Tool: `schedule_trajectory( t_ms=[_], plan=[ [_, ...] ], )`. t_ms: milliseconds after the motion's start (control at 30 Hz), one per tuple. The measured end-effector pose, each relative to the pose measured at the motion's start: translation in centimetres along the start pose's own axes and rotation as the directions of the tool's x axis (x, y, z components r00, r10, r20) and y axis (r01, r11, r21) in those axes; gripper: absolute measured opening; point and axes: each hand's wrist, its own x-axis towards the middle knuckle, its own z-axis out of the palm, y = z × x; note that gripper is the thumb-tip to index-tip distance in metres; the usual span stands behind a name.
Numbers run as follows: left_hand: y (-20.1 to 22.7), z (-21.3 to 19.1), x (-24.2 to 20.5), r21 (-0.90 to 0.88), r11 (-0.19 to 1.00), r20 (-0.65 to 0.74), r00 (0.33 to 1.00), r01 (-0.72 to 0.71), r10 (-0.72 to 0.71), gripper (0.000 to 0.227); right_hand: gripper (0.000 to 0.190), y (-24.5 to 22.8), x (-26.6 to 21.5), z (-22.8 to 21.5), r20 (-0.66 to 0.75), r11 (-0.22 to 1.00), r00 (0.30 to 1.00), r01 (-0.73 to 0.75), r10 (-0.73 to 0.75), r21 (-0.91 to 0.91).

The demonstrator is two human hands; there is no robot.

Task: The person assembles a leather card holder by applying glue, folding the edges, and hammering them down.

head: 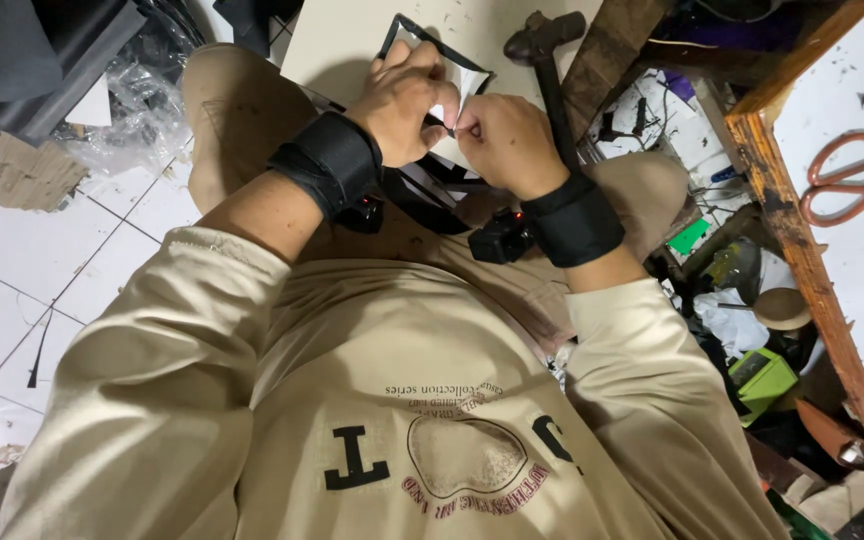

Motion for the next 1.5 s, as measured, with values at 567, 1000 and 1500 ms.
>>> schedule_trajectory(
  t_ms=[567,1000,1500],
  plan=[
    [-1.3,0.9,0.0,-0.033,0.998,-0.053,0.997,-0.06,0.058,0.023,0.007,1.2,-2.1,-0.5,-0.029,0.945,0.949,0.31,-0.314,-0.107],
    [-0.6,0.5,-0.1,-0.017,0.999,-0.03,0.999,-0.028,0.028,0.022,0.004,1.5,-0.9,-0.6,0.048,0.983,0.985,0.16,-0.165,0.091],
    [-2.3,0.5,0.2,0.047,0.982,-0.147,0.972,-0.181,0.186,0.035,0.019,-0.3,-1.7,0.0,-0.046,0.964,0.964,0.264,-0.263,0.028]
  ],
)
